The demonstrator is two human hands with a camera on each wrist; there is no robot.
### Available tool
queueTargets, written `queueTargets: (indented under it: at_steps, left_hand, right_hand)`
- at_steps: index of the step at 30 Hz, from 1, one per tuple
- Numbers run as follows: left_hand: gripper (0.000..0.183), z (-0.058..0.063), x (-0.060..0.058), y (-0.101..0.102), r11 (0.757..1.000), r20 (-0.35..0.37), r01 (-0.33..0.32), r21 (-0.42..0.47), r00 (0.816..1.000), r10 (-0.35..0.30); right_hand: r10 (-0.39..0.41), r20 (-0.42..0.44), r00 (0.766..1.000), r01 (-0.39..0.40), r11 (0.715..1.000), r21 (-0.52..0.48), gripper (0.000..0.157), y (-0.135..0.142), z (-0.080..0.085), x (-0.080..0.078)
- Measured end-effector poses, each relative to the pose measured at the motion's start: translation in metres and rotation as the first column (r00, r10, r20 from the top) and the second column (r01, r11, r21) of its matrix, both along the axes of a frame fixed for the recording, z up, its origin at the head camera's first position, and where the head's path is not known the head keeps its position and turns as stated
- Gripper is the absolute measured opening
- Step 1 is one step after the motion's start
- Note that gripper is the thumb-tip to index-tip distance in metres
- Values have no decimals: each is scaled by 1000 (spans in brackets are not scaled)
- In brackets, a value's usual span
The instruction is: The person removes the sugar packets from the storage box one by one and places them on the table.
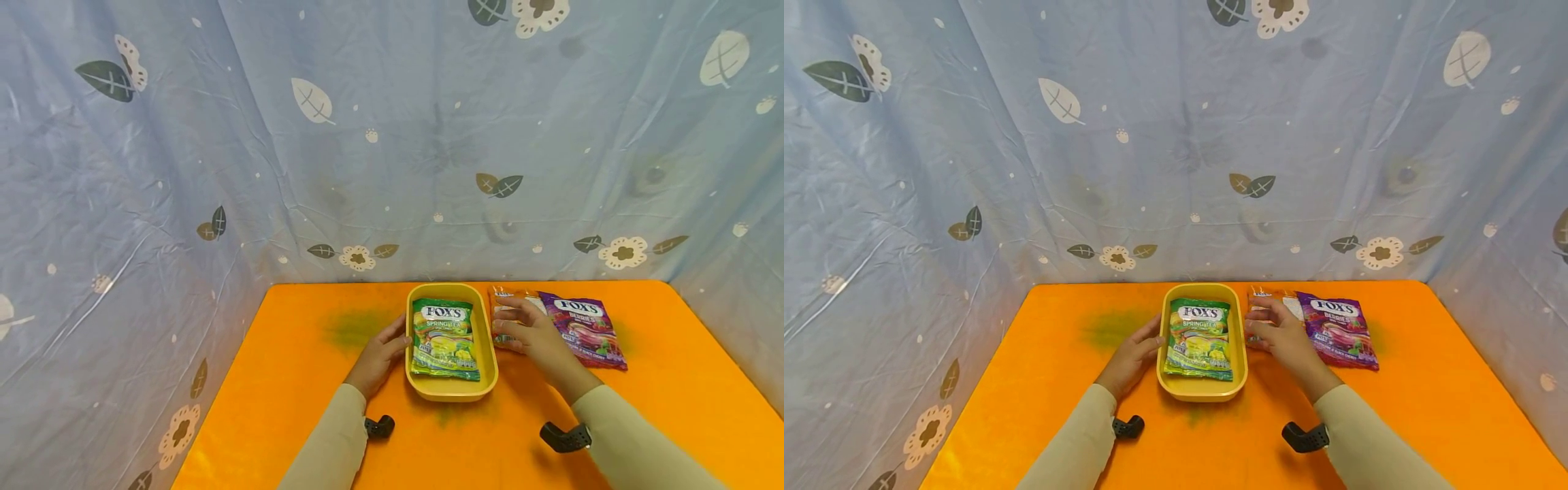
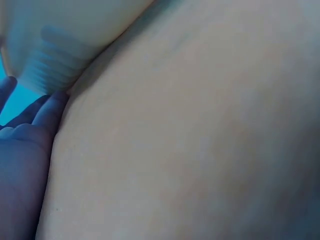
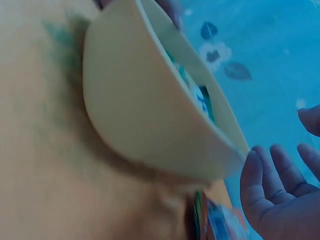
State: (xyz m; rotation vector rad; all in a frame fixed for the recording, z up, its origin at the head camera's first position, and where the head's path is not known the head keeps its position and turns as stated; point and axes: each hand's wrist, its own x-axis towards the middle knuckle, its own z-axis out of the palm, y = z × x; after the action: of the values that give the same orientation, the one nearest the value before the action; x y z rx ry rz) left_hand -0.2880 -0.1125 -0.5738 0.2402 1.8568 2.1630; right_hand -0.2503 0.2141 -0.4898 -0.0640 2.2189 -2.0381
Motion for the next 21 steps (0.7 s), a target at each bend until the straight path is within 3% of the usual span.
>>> queueTargets:
  at_steps: [12,21]
  left_hand:
    - [65,1,0,-2,1000,0,10,-19,1000,-10]
    - [63,2,0,-1,1000,-14,29,8,999,-29]
  right_hand:
    - [53,-6,999,-53,997,-57,57,-43,5,-4]
    - [46,18,999,-49,983,176,63,-69,-7,-9]
